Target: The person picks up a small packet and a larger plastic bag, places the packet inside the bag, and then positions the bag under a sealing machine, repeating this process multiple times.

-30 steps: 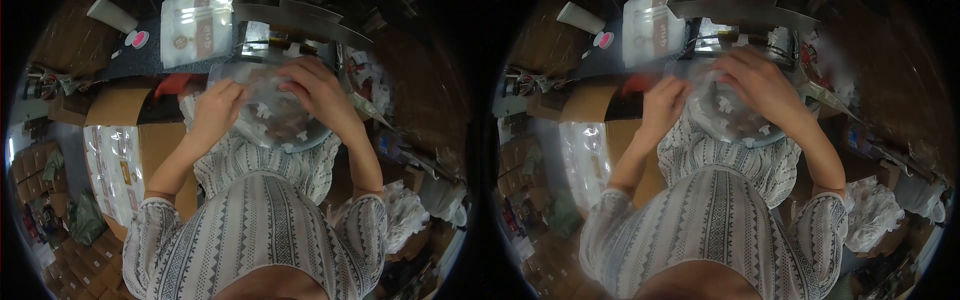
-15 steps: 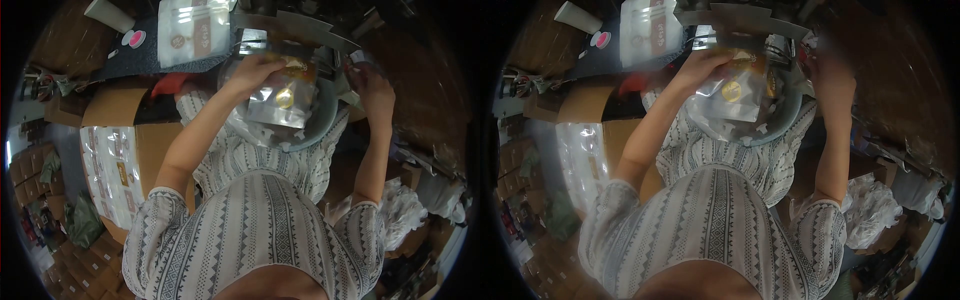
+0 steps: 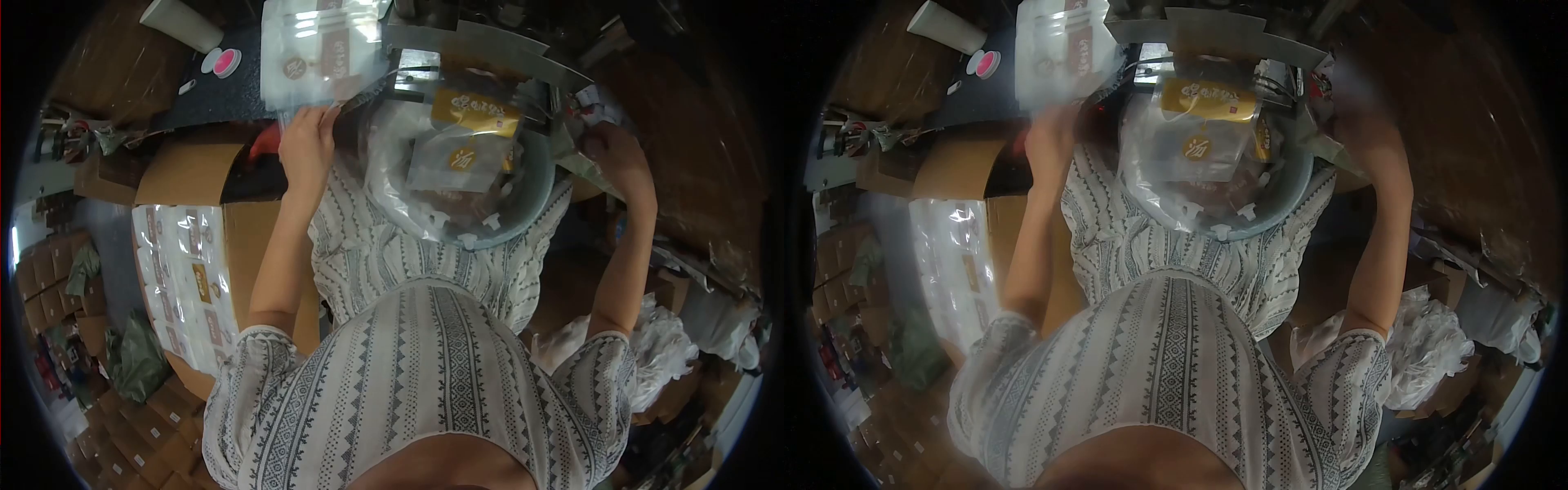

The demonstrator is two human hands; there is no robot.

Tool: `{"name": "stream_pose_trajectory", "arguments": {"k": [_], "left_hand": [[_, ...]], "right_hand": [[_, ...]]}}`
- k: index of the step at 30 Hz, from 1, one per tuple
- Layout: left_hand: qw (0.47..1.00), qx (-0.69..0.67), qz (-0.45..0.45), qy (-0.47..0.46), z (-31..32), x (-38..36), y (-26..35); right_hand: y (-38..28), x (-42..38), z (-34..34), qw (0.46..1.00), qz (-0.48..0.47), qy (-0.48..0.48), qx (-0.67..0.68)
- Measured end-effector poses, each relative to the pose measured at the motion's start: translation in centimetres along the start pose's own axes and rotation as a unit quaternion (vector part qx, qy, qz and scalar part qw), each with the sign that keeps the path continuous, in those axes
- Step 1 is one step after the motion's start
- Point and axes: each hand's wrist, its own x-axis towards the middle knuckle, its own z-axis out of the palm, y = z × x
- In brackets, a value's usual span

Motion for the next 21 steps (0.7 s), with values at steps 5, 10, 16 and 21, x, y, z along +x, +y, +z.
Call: {"name": "stream_pose_trajectory", "arguments": {"k": [5, 10, 16, 21], "left_hand": [[0.994, -0.072, -0.022, 0.082, -2.3, -0.5, 2.6], [0.995, -0.077, -0.001, 0.062, -2.8, -0.3, 4.3], [0.994, -0.094, 0.021, 0.043, -3.1, -0.5, 6.5], [0.994, -0.102, 0.022, 0.036, -3.4, -0.5, 6.9]], "right_hand": [[-0.4, -0.4, 0.9, 0.995, -0.026, -0.028, 0.088], [-0.1, 0.6, 0.8, 0.978, -0.035, -0.072, 0.191], [-1.4, 0.6, 0.3, 0.988, -0.026, -0.014, 0.154], [-0.7, 0.6, 0.9, 0.983, -0.01, 0.025, 0.182]]}}
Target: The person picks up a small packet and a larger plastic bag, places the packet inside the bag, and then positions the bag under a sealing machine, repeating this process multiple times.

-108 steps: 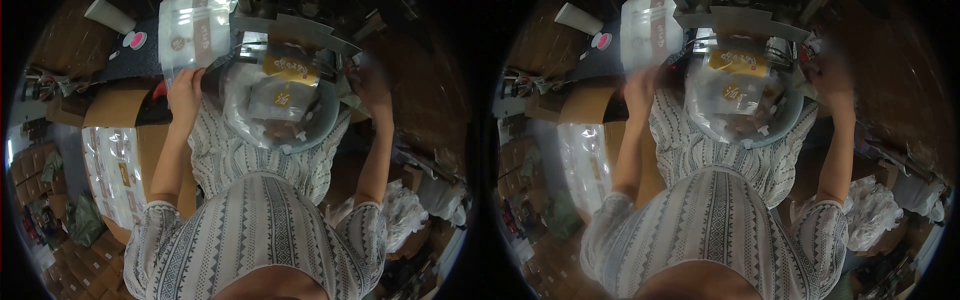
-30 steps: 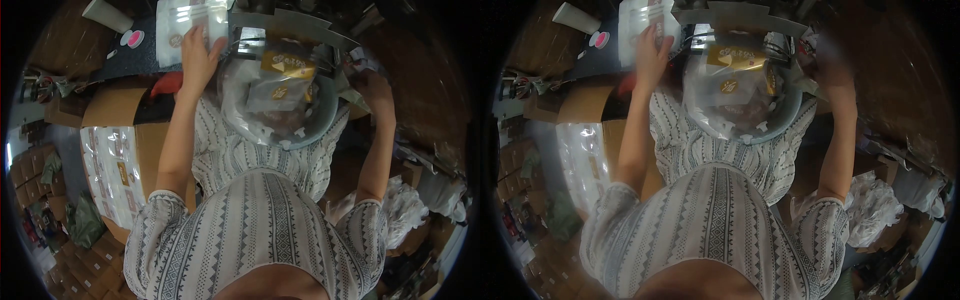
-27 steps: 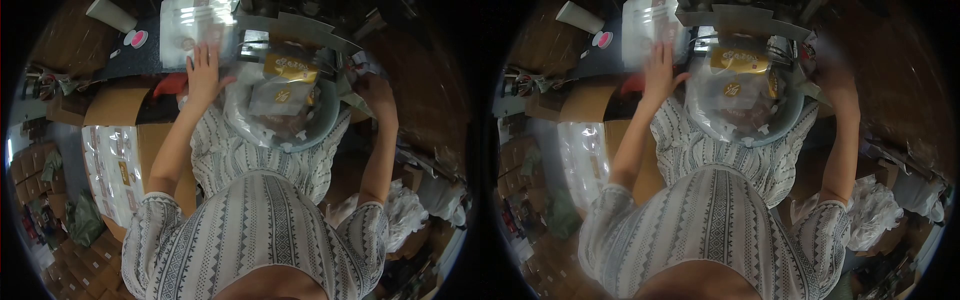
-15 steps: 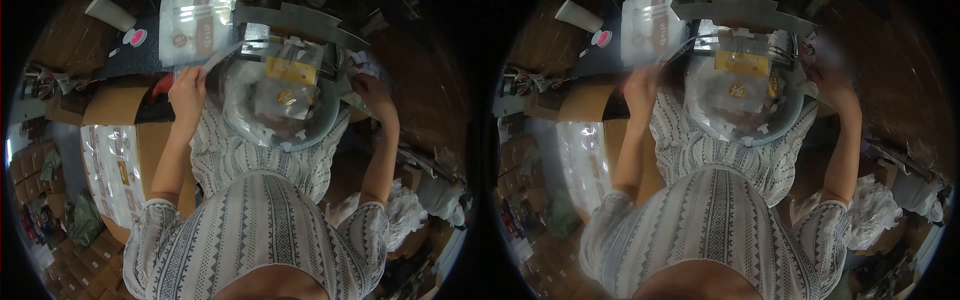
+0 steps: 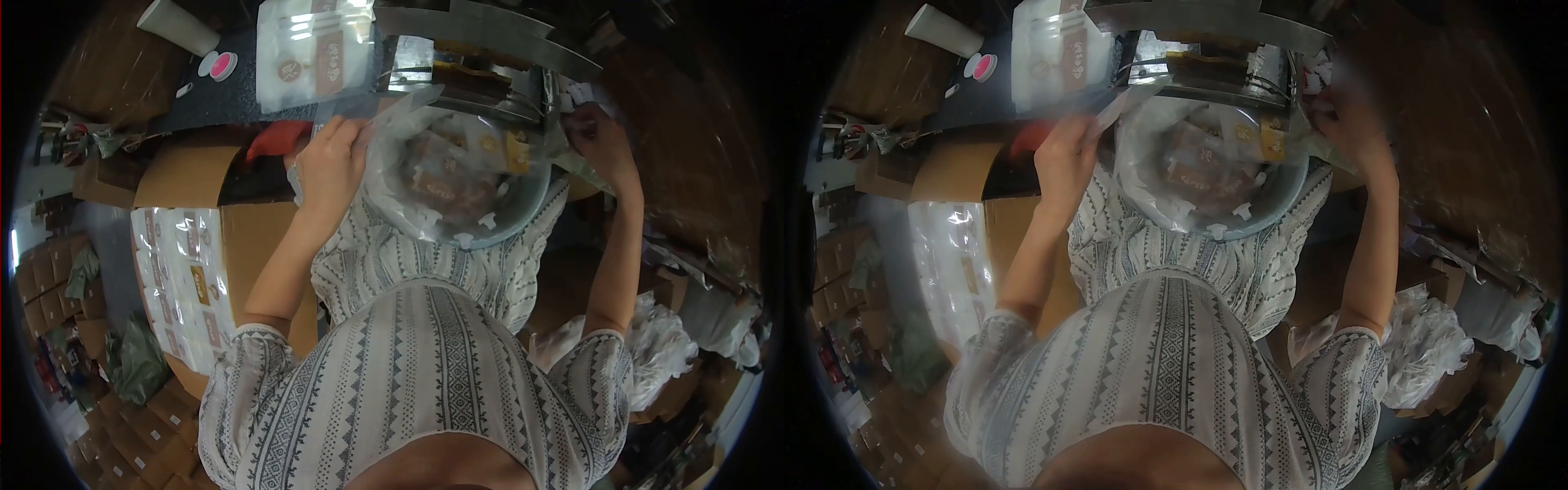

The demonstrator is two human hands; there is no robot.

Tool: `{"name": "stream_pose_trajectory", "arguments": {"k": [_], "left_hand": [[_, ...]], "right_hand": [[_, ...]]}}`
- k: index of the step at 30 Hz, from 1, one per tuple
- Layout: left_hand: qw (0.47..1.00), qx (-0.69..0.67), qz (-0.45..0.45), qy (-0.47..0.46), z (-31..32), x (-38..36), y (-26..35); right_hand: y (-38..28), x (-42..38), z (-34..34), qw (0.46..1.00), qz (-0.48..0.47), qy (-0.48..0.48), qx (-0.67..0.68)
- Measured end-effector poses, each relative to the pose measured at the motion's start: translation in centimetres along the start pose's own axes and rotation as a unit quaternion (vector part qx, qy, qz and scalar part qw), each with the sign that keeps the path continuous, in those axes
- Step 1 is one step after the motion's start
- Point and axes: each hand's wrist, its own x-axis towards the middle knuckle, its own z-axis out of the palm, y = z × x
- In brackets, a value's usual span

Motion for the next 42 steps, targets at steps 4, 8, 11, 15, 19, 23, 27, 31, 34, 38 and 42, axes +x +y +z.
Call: {"name": "stream_pose_trajectory", "arguments": {"k": [4, 8, 11, 15, 19, 23, 27, 31, 34, 38, 42], "left_hand": [[1.0, -0.007, 0.0, 0.001, -0.2, 0.0, 0.6], [1.0, -0.018, 0.023, 0.006, 0.2, 0.3, 1.5], [0.999, -0.021, 0.026, -0.001, 0.4, 0.3, 1.8], [0.999, -0.023, 0.023, -0.003, 0.4, 0.2, 1.9], [0.999, -0.018, 0.029, -0.003, 0.5, 0.1, 1.9], [0.999, -0.016, 0.032, -0.006, 0.6, 0.1, 2.0], [0.999, -0.042, 0.031, -0.001, 0.7, 0.1, 2.3], [0.984, -0.127, 0.005, -0.125, 1.0, 0.0, 2.3], [0.94, -0.226, -0.076, -0.244, 2.3, 0.5, 2.7], [0.807, -0.409, -0.277, -0.323, 5.5, 2.3, 2.7], [0.707, -0.554, -0.335, -0.284, 6.6, 4.8, 3.3]], "right_hand": [[-1.8, -0.5, 0.1, 0.997, -0.006, 0.043, 0.068], [-7.7, -2.5, 1.4, 0.967, -0.166, 0.038, 0.188], [-9.5, -2.6, 2.7, 0.976, -0.185, 0.008, 0.117], [-9.0, -1.8, 4.5, 0.978, -0.094, -0.035, 0.182], [-8.7, -1.4, 5.3, 0.934, -0.067, -0.075, 0.342], [-9.5, -1.8, 5.8, 0.914, -0.146, -0.003, 0.38], [-9.3, -1.9, 6.1, 0.938, -0.193, 0.017, 0.289], [-9.5, -2.3, 7.1, 0.914, -0.181, -0.043, 0.361], [-9.1, -2.1, 7.3, 0.918, -0.144, -0.023, 0.369], [-7.1, -1.3, 6.6, 0.952, -0.141, 0.138, 0.235], [-5.7, -1.9, 3.6, 0.982, -0.086, 0.096, 0.137]]}}
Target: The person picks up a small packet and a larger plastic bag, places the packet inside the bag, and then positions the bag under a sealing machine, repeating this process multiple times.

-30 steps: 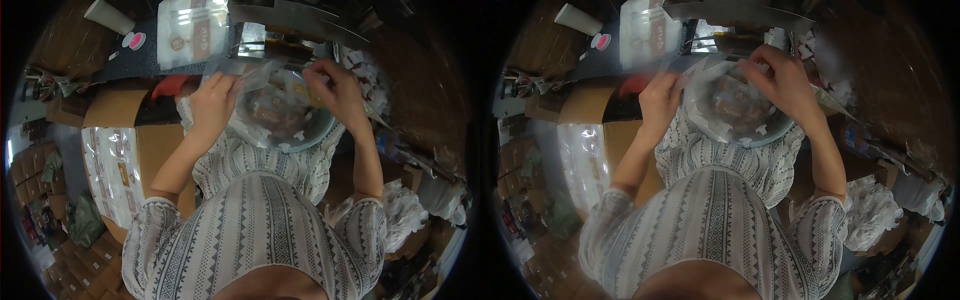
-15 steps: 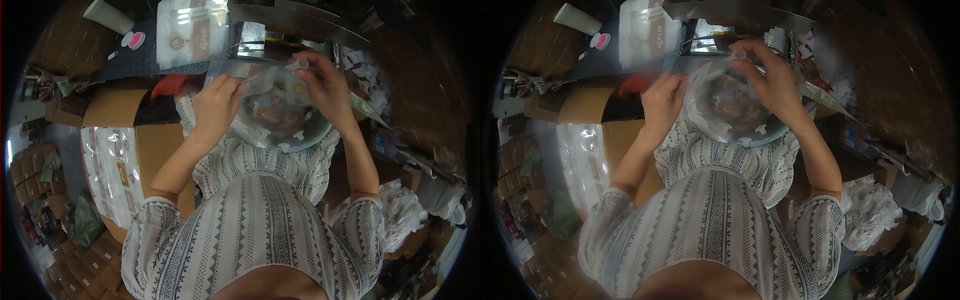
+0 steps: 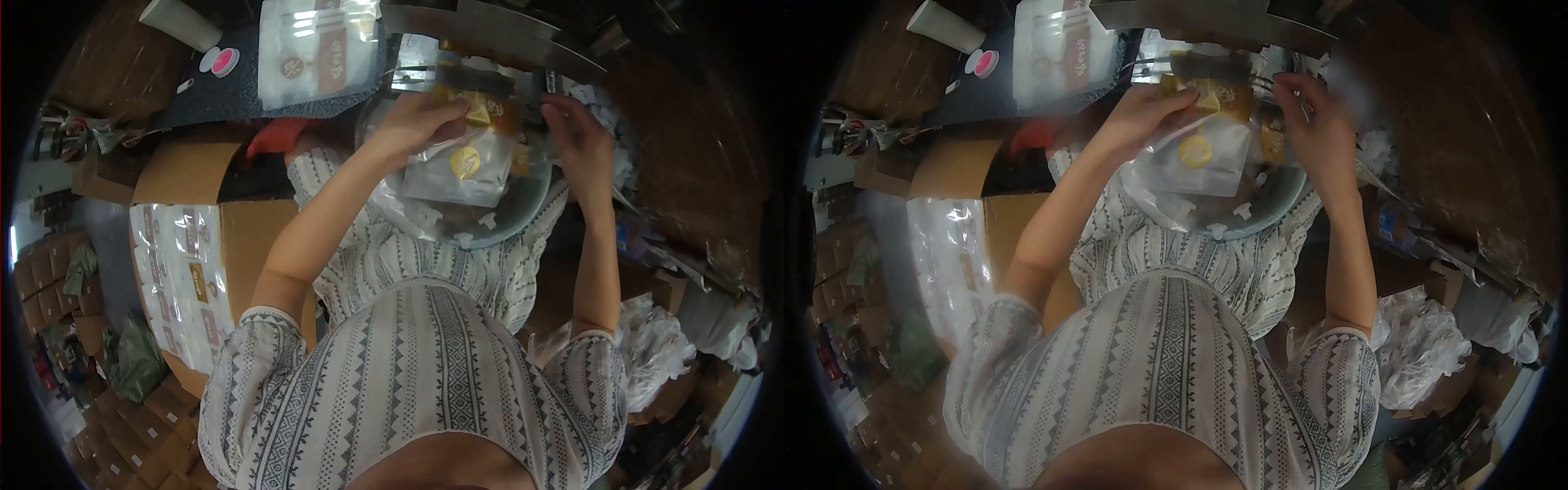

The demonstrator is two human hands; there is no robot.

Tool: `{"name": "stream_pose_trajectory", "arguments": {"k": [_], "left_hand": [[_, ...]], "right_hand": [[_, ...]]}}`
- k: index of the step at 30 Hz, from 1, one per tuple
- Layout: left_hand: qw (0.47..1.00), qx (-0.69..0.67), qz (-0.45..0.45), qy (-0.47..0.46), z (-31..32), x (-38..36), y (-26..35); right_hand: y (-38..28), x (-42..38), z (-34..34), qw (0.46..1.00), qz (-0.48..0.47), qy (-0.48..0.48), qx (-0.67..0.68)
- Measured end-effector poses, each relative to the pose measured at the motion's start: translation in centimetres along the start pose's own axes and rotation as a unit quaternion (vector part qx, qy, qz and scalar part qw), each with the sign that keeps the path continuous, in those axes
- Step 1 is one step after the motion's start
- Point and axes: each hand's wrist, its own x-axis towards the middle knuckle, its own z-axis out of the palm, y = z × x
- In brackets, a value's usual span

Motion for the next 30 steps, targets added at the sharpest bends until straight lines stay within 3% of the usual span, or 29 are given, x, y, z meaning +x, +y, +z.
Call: {"name": "stream_pose_trajectory", "arguments": {"k": [3, 6, 7, 8, 9, 10, 11, 12, 13, 15, 17, 18, 20, 21, 24, 28, 30], "left_hand": [[0.998, -0.037, -0.051, 0.015, 0.0, 0.6, 0.1], [1.0, -0.022, 0.014, -0.003, -1.7, 0.7, -0.9], [0.976, 0.121, 0.147, 0.104, -3.4, 0.7, -0.4], [0.905, 0.256, 0.272, 0.205, -5.1, 0.6, -0.1], [0.905, 0.257, 0.269, 0.205, -6.9, 0.2, -0.2], [0.754, 0.506, 0.308, 0.283, -9.0, -0.1, -0.6], [0.533, 0.708, 0.319, 0.337, -10.2, -0.2, -1.5], [0.481, 0.73, 0.354, 0.332, -10.6, -0.6, -3.6], [0.478, 0.731, 0.354, 0.334, -10.7, -1.4, -3.2], [0.62, 0.664, 0.289, 0.302, -11.0, -3.5, -2.7], [0.645, 0.631, 0.28, 0.327, -10.9, -5.3, -2.4], [0.665, 0.599, 0.274, 0.352, -10.7, -6.1, -2.0], [0.662, 0.583, 0.319, 0.348, -8.7, -7.0, -1.4], [0.658, 0.566, 0.364, 0.338, -7.5, -7.2, -1.1], [0.681, 0.562, 0.374, 0.285, -5.1, -7.6, -0.3], [0.701, 0.543, 0.383, 0.258, -2.8, -7.6, 0.3], [0.719, 0.543, 0.387, 0.196, -2.0, -7.8, 0.4]], "right_hand": [[2.2, 1.2, -1.2, 0.993, 0.056, 0.084, -0.063], [6.1, 2.5, -1.2, 0.982, -0.02, 0.074, -0.174], [6.4, 2.8, -1.3, 0.981, -0.034, 0.042, -0.187], [6.6, 2.8, -1.3, 0.979, -0.046, 0.009, -0.2], [6.4, 2.7, -1.4, 0.979, -0.044, 0.008, -0.199], [5.9, 2.8, -1.6, 0.975, -0.023, -0.012, -0.219], [5.5, 3.0, -1.7, 0.971, -0.005, -0.032, -0.238], [5.9, 3.0, -1.8, 0.971, -0.009, -0.033, -0.236], [6.8, 3.0, -2.1, 0.965, -0.029, -0.03, -0.259], [6.8, 2.4, -2.4, 0.958, -0.044, -0.03, -0.283], [4.3, 2.0, -3.3, 0.98, 0.053, -0.017, -0.193], [3.0, 1.7, -3.2, 0.98, 0.052, -0.018, -0.193], [0.7, 1.1, -2.4, 0.995, 0.013, 0.004, -0.102], [0.4, 0.9, -1.9, 0.995, 0.015, 0.005, -0.101], [-0.1, 0.2, -0.9, 0.988, -0.022, 0.094, -0.119], [-2.8, -1.5, -0.1, 0.997, -0.075, 0.016, -0.032], [-3.8, -1.7, 0.9, 0.995, -0.094, -0.015, 0.017]]}}
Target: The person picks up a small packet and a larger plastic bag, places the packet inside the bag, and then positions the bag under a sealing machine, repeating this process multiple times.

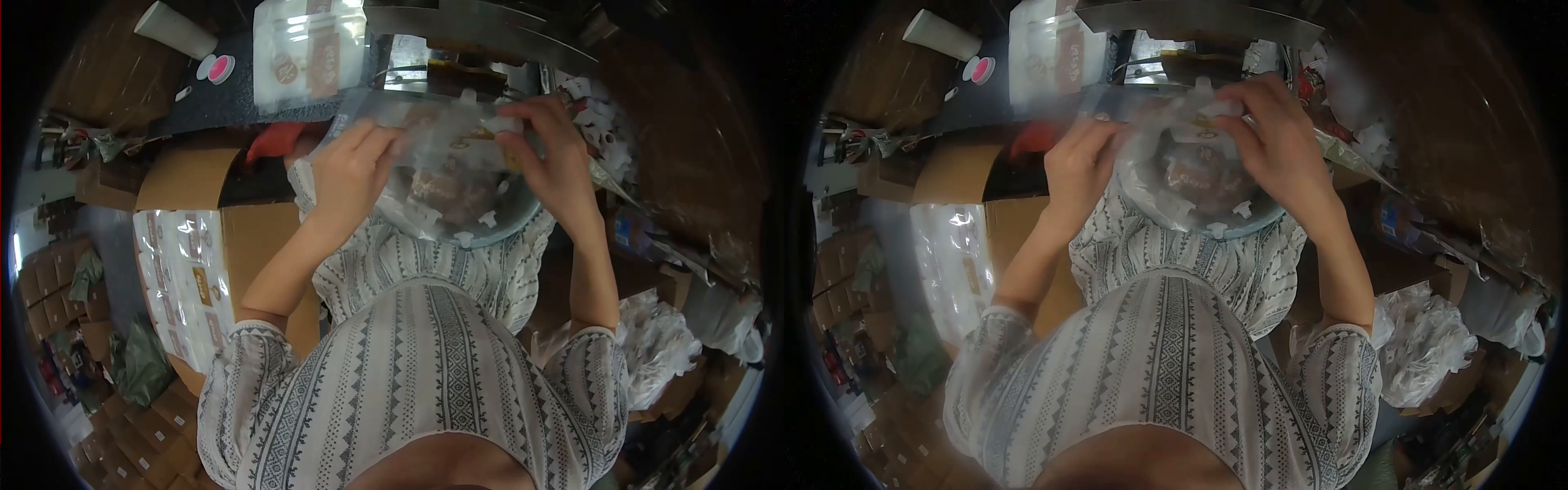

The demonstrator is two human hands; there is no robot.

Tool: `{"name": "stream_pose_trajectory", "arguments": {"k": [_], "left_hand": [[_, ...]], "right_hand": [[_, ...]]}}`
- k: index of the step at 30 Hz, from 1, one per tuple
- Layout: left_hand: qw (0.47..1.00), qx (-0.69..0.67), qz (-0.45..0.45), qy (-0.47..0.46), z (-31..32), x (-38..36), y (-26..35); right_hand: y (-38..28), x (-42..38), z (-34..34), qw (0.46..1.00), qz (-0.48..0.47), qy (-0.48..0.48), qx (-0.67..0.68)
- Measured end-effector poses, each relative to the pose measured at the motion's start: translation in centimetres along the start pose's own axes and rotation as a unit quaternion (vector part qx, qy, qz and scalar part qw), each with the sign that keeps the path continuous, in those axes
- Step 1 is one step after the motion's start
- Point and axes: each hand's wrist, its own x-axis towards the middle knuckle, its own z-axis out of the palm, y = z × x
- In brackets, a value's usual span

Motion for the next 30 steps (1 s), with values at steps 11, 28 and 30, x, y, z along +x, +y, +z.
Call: {"name": "stream_pose_trajectory", "arguments": {"k": [11, 28, 30], "left_hand": [[0.828, -0.408, -0.326, -0.202, 6.3, 3.1, -1.2], [0.949, 0.309, 0.023, 0.049, 3.2, -0.9, -10.4], [0.982, 0.163, -0.091, -0.009, 1.2, -1.9, -10.9]], "right_hand": [[3.9, 1.3, 1.0, 0.999, 0.009, 0.041, 0.008], [10.3, 1.1, -5.2, 0.92, 0.193, -0.015, -0.34], [8.4, 0.7, -5.4, 0.908, 0.22, -0.002, -0.358]]}}
